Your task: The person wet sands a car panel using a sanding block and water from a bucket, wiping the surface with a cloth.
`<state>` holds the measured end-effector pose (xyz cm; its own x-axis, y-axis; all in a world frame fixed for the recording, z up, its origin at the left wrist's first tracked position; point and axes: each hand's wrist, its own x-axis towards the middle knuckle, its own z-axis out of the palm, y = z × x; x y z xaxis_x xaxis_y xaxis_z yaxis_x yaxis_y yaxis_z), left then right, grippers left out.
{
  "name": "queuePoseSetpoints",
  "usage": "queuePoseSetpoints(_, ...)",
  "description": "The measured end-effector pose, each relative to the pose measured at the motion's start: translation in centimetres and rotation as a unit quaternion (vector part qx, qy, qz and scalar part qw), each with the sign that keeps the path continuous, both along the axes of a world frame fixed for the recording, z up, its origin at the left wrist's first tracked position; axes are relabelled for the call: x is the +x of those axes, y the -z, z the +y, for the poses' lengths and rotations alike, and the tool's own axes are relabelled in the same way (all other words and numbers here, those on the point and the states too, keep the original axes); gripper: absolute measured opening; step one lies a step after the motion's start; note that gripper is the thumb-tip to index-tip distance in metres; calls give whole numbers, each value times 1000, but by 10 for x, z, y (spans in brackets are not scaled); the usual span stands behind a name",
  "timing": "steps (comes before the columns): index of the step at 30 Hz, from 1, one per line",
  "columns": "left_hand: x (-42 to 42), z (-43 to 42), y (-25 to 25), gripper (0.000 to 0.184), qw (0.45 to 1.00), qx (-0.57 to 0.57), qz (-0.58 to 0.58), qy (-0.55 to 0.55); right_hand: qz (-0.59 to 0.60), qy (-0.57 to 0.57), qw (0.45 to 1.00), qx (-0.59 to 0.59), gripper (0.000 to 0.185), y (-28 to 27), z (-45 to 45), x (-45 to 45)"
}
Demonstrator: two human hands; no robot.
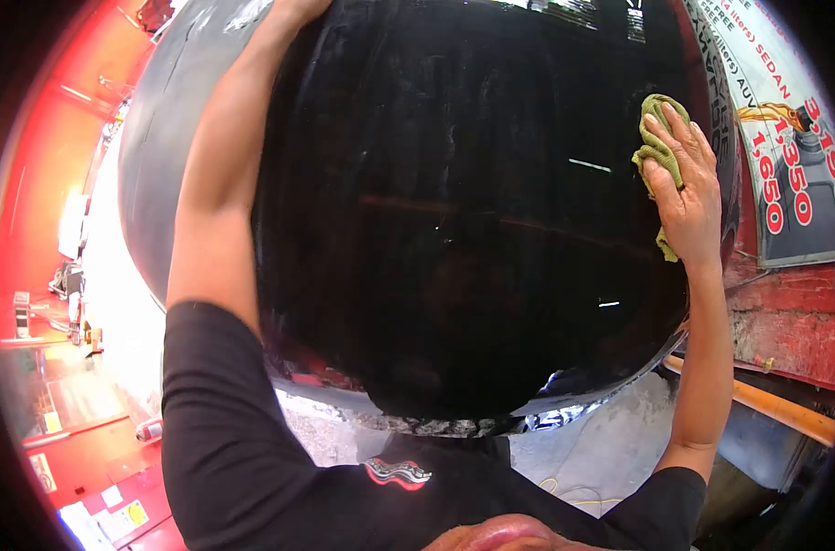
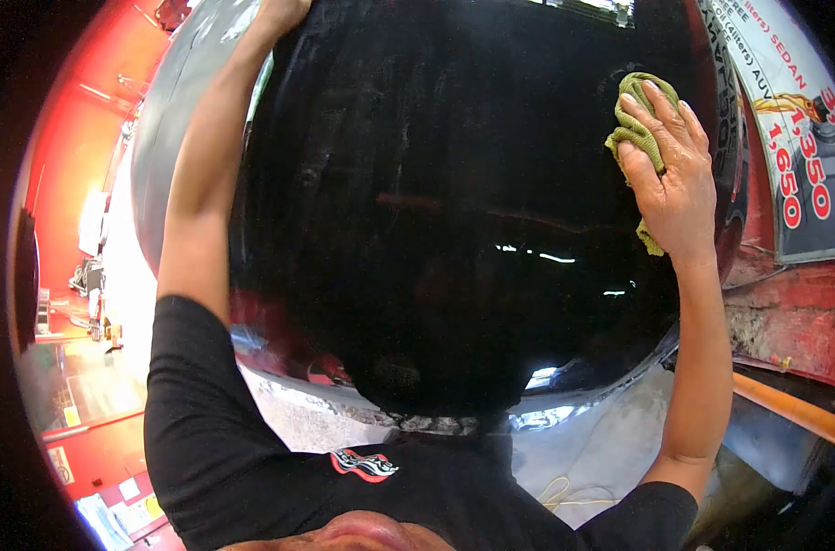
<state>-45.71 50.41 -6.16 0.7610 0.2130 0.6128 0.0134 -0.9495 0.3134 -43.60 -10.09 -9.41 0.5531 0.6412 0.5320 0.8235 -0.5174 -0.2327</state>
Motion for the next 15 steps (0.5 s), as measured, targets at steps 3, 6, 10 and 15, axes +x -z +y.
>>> queuePoseSetpoints(3, -131, -78, -1, 32, 992, 109, 64, 14, -8, -3, 1000, -3, 42, 0, 1, 0)
queuePoseSetpoints(6, -244, -153, 6, 31, 987, 151, 40, 29, -16, -6, 1000, -1, 42, -2, 2, 0)
queuePoseSetpoints(10, -247, -154, 6, 32, 990, 115, 67, 48, -9, 2, 1000, -1, 42, -3, 2, -2)
queuePoseSetpoints(15, -30, -54, -3, 23, 996, 43, 34, 64, -3, 5, 1000, 0, 44, 0, 2, -1)
